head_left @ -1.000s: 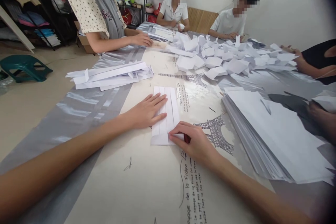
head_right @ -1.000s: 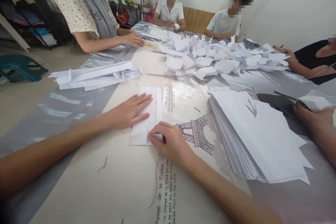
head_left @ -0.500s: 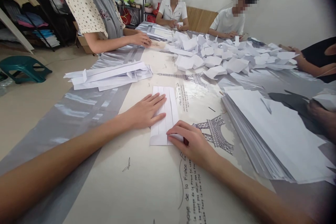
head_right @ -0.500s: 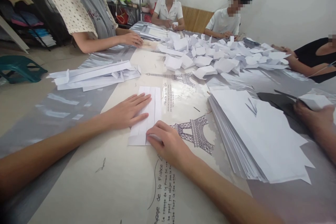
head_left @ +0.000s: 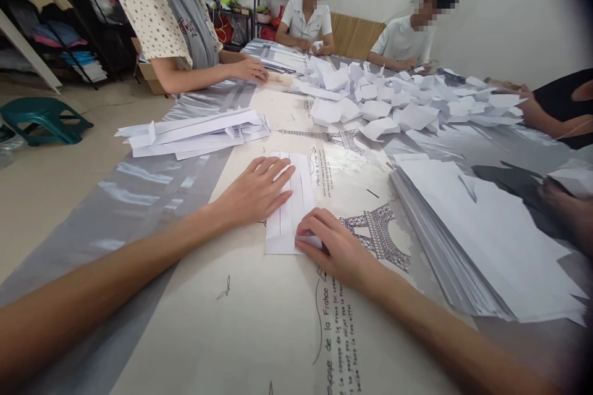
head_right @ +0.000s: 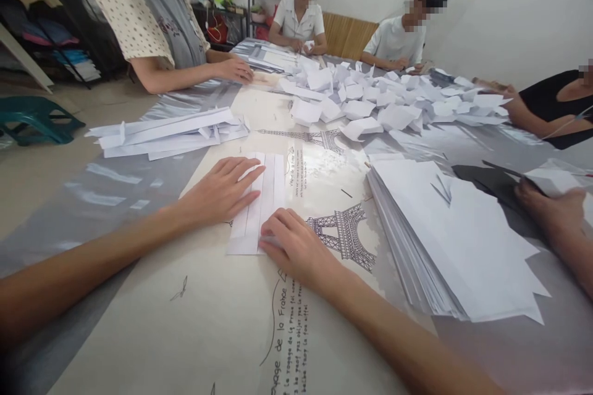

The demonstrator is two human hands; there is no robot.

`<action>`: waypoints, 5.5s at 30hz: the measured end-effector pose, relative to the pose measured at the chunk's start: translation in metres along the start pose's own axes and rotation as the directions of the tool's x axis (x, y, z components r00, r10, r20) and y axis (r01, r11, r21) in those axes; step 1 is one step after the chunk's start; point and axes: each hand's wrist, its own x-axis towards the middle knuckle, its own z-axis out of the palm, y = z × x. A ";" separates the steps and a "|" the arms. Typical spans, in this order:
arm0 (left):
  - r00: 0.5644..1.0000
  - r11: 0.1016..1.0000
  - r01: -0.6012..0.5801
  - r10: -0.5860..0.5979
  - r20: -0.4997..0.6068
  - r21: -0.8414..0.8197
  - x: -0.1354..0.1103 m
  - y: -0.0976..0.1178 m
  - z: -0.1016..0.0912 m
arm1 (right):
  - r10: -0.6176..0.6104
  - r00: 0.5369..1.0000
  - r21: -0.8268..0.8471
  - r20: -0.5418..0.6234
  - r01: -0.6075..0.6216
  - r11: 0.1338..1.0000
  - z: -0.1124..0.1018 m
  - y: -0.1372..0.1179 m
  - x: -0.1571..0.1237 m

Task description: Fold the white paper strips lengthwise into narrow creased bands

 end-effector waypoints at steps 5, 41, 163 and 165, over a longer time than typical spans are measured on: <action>0.975 0.995 -0.064 0.048 -0.217 -0.070 0.014 0.007 -0.047 | 0.049 0.999 0.043 0.015 -0.049 0.998 0.000 0.001 0.000; 0.960 0.931 -0.272 0.245 -0.134 -0.245 -0.051 0.079 -0.029 | 0.099 0.985 0.205 0.142 -0.127 0.970 -0.025 0.013 -0.006; 0.911 0.794 -0.396 0.403 -0.089 -0.462 -0.051 0.042 -0.029 | -0.018 0.950 -0.187 0.312 0.080 0.979 -0.046 -0.004 -0.021; 0.914 0.799 -0.378 0.401 -0.054 -0.467 -0.050 0.042 -0.030 | -0.008 0.946 -0.173 0.323 0.068 0.983 -0.048 -0.004 -0.022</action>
